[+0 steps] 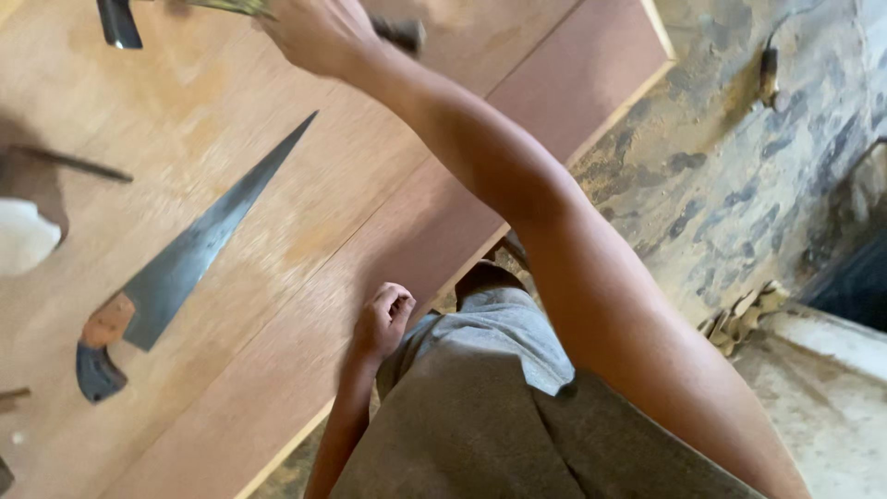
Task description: The person assembles a wooden frame on a workbench. They apply glue from a plastic bottle into the frame's compartments, position a plywood panel on top, tap it into place with a hammer, and then drive nails with a pneumatic nail gun along the panel edge.
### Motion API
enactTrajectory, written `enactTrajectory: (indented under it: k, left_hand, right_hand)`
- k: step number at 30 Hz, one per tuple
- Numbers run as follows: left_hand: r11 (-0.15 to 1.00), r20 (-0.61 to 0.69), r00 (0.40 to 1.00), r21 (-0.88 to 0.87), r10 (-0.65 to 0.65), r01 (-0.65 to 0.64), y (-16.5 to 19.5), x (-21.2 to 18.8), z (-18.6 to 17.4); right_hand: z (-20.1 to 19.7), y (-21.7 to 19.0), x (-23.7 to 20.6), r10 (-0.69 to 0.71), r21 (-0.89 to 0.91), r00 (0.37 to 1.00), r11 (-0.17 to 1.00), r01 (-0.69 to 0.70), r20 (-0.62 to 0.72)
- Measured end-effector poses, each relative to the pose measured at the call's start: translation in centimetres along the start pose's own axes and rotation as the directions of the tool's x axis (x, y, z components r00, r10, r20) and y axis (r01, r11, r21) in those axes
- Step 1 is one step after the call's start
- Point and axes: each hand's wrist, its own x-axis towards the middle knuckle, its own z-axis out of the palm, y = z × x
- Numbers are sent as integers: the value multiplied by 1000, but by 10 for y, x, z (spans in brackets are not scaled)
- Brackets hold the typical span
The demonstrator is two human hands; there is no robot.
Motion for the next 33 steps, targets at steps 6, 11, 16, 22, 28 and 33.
enactTrajectory:
  k: [6, 11, 16, 22, 28, 33]
  left_hand:
    - [969, 58, 986, 186, 155, -163, 57, 96, 49]
    - [802, 79, 881, 383, 466, -458, 110, 253, 149]
    - [553, 225, 783, 597, 579, -581, 165, 398, 270]
    - [409, 265, 795, 744, 545, -528, 184, 486, 327]
    - [415, 328, 812, 731, 483, -542, 165, 485, 314]
    - [432, 311, 818, 728, 483, -532, 172, 478, 310]
  right_hand:
    - [-127, 101, -235, 401, 335, 914, 872, -357, -70]
    - [-200, 157, -409, 818, 542, 575, 487, -685, -7]
    - [-240, 234, -479, 908, 785, 420, 255, -564, 7]
    - [-285, 309, -470, 847, 877, 524, 185, -444, 86]
    - [-302, 371, -455, 743, 842, 616, 135, -522, 262]
    - [-306, 387, -458, 671, 852, 669, 104, -513, 321]
